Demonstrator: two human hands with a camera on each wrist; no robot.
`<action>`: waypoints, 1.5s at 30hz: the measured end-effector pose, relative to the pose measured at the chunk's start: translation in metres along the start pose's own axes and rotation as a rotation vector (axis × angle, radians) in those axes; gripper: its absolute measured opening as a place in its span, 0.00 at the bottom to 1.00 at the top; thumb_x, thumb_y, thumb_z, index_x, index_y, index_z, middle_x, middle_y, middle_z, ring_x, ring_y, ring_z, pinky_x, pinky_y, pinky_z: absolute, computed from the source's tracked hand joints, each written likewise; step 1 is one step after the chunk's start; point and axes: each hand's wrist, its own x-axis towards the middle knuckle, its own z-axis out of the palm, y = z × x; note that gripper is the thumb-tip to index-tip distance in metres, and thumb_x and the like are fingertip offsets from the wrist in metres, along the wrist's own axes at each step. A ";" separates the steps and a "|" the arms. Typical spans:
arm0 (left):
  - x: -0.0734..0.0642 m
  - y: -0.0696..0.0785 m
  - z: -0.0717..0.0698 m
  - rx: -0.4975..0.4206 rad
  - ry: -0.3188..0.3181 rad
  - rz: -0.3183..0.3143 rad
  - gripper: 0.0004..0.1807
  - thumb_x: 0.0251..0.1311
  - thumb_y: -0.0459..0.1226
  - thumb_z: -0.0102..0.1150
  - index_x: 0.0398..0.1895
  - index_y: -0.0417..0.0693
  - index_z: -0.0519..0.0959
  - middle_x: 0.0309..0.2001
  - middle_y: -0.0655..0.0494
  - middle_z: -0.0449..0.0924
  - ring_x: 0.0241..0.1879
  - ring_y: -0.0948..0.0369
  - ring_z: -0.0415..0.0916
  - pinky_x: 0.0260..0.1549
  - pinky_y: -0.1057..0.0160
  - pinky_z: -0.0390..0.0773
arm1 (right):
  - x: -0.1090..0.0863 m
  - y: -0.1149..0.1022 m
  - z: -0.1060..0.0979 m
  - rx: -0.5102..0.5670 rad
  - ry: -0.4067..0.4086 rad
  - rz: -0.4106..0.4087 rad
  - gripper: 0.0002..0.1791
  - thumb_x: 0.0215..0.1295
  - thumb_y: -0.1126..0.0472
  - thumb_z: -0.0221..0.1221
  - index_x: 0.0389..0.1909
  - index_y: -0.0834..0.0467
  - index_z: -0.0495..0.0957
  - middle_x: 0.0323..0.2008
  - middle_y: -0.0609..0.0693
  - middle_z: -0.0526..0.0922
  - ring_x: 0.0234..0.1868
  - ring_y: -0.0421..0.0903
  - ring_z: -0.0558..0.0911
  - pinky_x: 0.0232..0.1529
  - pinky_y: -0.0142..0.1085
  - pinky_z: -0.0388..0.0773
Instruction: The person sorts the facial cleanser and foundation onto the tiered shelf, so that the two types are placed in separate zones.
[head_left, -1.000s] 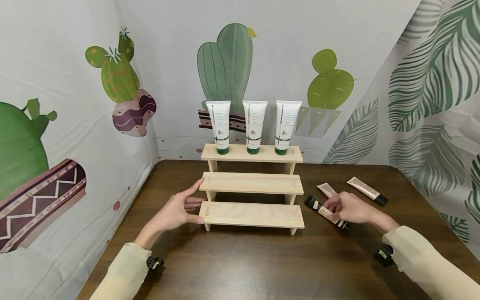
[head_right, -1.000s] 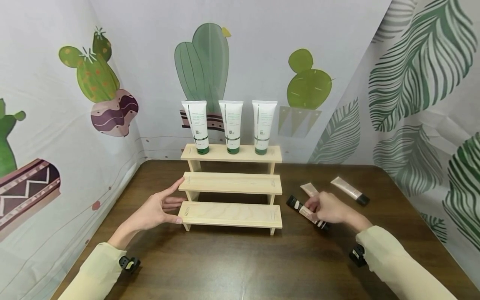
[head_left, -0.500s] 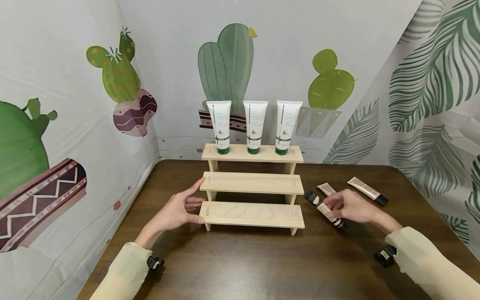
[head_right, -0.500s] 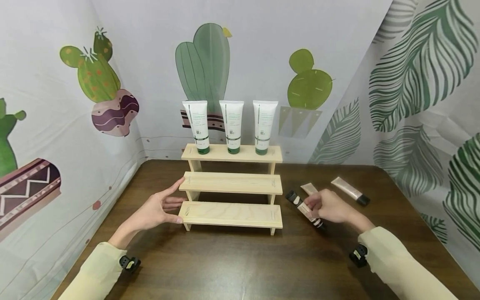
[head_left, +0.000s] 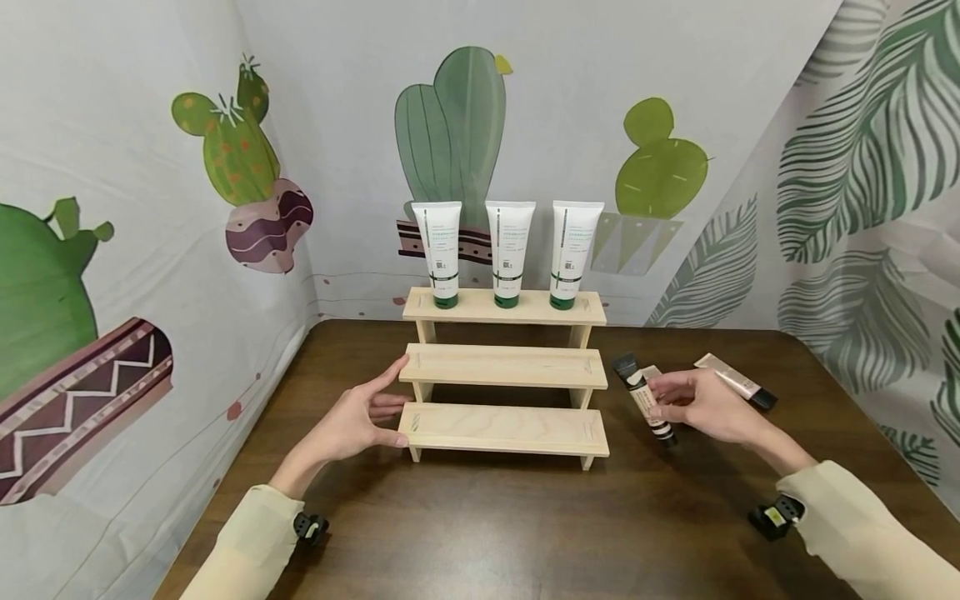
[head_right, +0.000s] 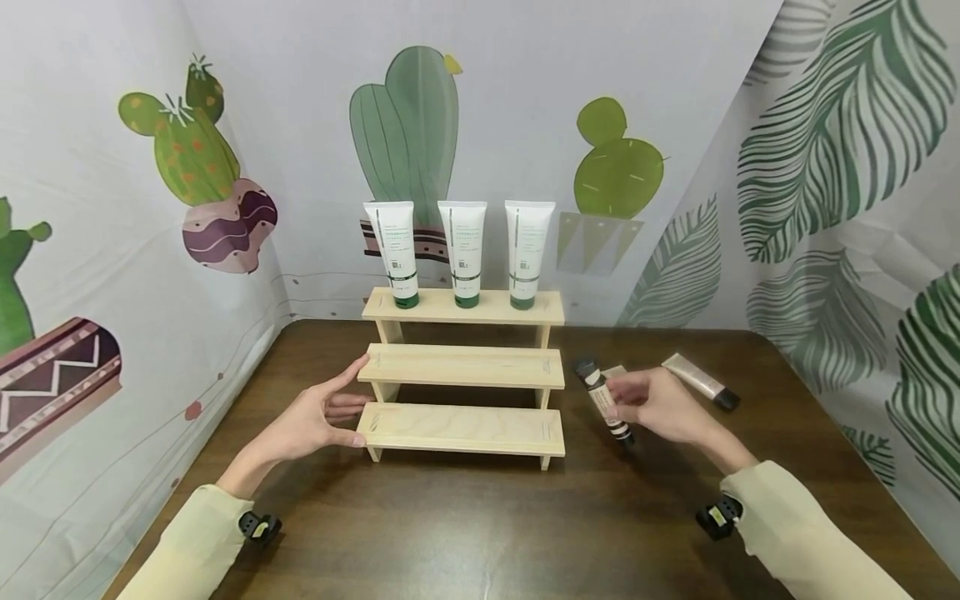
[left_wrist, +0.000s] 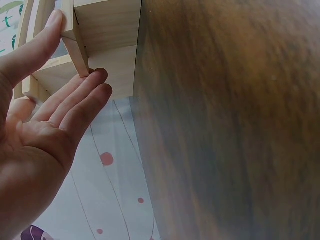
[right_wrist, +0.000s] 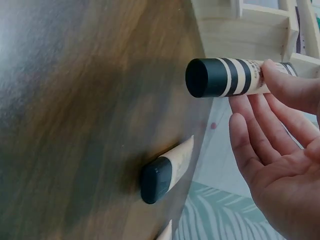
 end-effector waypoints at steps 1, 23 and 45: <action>0.000 0.000 0.000 0.000 -0.002 -0.001 0.68 0.46 0.24 0.83 0.87 0.66 0.51 0.62 0.28 0.78 0.60 0.42 0.80 0.59 0.49 0.82 | 0.000 -0.002 0.000 0.002 0.012 -0.004 0.23 0.63 0.68 0.74 0.55 0.75 0.82 0.43 0.58 0.89 0.41 0.41 0.87 0.38 0.31 0.85; -0.002 -0.001 0.000 -0.005 -0.004 0.018 0.67 0.48 0.24 0.82 0.87 0.61 0.51 0.62 0.26 0.77 0.60 0.39 0.80 0.59 0.46 0.82 | 0.010 -0.061 0.007 0.089 0.202 -0.031 0.26 0.61 0.66 0.75 0.58 0.72 0.82 0.43 0.60 0.90 0.41 0.36 0.87 0.36 0.26 0.82; 0.000 -0.001 -0.001 -0.001 -0.006 0.011 0.67 0.47 0.24 0.82 0.87 0.61 0.51 0.62 0.25 0.76 0.60 0.39 0.80 0.58 0.47 0.82 | 0.050 -0.105 0.049 0.308 0.242 -0.078 0.23 0.59 0.70 0.76 0.56 0.71 0.84 0.43 0.62 0.90 0.42 0.39 0.89 0.39 0.29 0.87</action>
